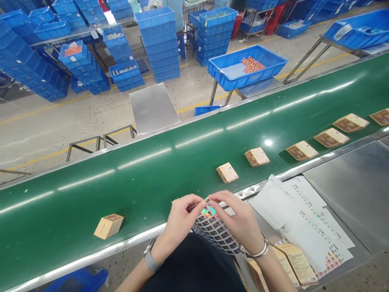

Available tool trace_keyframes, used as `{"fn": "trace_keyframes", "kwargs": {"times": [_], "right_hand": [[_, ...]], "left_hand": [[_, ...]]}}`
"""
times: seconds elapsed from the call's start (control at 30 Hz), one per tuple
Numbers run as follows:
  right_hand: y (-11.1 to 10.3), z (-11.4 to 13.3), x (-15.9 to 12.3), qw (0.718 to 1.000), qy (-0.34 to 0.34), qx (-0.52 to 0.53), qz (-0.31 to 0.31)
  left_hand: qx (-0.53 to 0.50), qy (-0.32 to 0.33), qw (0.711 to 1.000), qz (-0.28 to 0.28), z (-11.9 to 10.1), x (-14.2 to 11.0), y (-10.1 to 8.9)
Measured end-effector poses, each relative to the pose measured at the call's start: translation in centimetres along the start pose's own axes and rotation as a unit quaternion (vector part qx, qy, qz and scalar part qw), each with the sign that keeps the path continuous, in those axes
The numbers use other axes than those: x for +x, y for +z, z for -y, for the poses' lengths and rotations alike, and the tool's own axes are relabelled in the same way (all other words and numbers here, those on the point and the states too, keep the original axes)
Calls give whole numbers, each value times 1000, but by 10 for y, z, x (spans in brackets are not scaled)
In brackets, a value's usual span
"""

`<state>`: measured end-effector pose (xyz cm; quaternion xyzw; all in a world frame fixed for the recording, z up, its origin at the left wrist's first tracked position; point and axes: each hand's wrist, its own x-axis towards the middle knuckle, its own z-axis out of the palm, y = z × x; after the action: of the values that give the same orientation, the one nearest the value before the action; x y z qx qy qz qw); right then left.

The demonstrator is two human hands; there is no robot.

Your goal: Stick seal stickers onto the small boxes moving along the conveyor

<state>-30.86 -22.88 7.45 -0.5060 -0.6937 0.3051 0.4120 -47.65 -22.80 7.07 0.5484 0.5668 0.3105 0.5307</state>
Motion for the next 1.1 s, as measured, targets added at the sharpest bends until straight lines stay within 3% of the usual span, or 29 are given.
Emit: {"fn": "trace_keyframes", "kwargs": {"times": [0.23,0.4,0.53,0.7,0.8,0.93,1.03,1.1], "right_hand": [[-3,1,-14,999,17,-20,-20],[2,7,-49,989,30,-120,-83],[2,10,-79,973,39,-200,-112],[-5,2,-110,973,78,-170,-137],[-11,-4,-129,980,78,-132,-128],[-39,-28,-177,988,122,-50,-79],[-86,-73,-226,973,218,-4,-77],[-122,-112,-256,950,296,23,-93]], "left_hand": [[-17,-21,998,55,2,-5,6],[-32,-23,987,158,10,-12,15],[-34,-31,979,198,14,-21,33],[-36,-42,978,201,18,-41,62],[-30,-52,986,153,30,-51,80],[-18,-76,992,102,55,-69,108],[13,-89,989,120,74,-91,140],[49,-63,985,150,82,-108,171]]}}
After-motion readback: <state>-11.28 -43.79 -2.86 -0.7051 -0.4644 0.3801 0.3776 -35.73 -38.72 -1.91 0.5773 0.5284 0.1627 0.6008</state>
